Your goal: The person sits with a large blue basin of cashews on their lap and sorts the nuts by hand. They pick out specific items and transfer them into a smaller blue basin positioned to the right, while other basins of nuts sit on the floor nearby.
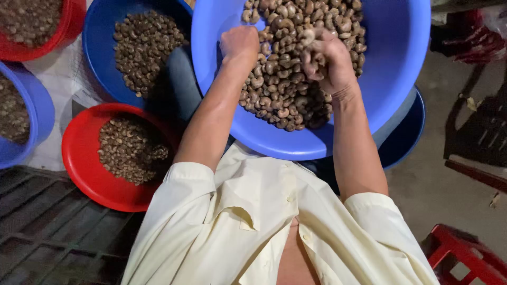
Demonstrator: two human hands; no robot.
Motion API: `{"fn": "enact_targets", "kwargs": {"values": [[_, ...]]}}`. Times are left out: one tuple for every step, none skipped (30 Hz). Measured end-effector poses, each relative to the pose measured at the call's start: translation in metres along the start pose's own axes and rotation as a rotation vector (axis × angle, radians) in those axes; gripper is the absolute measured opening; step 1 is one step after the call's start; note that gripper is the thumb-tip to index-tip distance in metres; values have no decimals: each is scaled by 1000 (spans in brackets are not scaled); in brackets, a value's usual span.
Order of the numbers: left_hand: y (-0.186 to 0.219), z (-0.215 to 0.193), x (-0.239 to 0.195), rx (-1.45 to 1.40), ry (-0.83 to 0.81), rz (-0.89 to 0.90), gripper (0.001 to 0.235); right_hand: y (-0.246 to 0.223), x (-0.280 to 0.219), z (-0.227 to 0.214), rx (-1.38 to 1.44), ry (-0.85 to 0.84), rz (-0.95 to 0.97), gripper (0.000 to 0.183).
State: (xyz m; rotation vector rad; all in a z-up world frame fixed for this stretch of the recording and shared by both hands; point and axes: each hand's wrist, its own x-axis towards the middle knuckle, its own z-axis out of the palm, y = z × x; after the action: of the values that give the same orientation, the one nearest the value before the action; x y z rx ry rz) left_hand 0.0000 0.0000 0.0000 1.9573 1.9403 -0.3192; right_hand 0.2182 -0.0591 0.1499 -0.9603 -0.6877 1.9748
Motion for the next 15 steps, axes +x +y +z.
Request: {"fn": "enact_targets", "kwargs": {"values": [[2,-6,-4,5,2,9,24,-2,-2,-5,4,6,-8,16],[3,-11,-9,43,-5,11,25,-4,-5,-10,80,-54,-41,30],[3,-18,-13,80,-10,9,27,-6,-6,-14,155,-117,-75,45],[4,-22,-14,84,-6,14,27,-8,-9,-8,157,-116,-82,45],[3,-26,-14,68,-61,3,28,-10,-11,-2,88,-51,-112,34],[3,-30,-15,52,-116,-8,29,-13,-12,3,19,15,-142,31],[1,-34,-18,55,-115,-4,29,-13,-14,6,20,19,-146,31],[0,-38,-20,37,-126,-2,35,-13,-15,8,14,166,-71,27],[-2,-40,-23,18,-139,-1,40,-13,-16,10,8,313,5,24],[1,-44,-27,20,-141,3,40,-13,-17,14,11,316,3,24],[3,-47,-32,-139,-51,30,30,-13,-18,19,66,332,54,31],[5,-51,-37,-298,38,57,25,-14,-18,24,121,347,105,37],[8,-57,-42,-296,37,62,25,-9,-16,25,123,350,102,37],[12,-64,-47,-427,93,210,24,-5,-13,25,87,329,141,42],[17,-70,-52,-558,144,364,26,-1,-12,26,52,312,177,49]]}}
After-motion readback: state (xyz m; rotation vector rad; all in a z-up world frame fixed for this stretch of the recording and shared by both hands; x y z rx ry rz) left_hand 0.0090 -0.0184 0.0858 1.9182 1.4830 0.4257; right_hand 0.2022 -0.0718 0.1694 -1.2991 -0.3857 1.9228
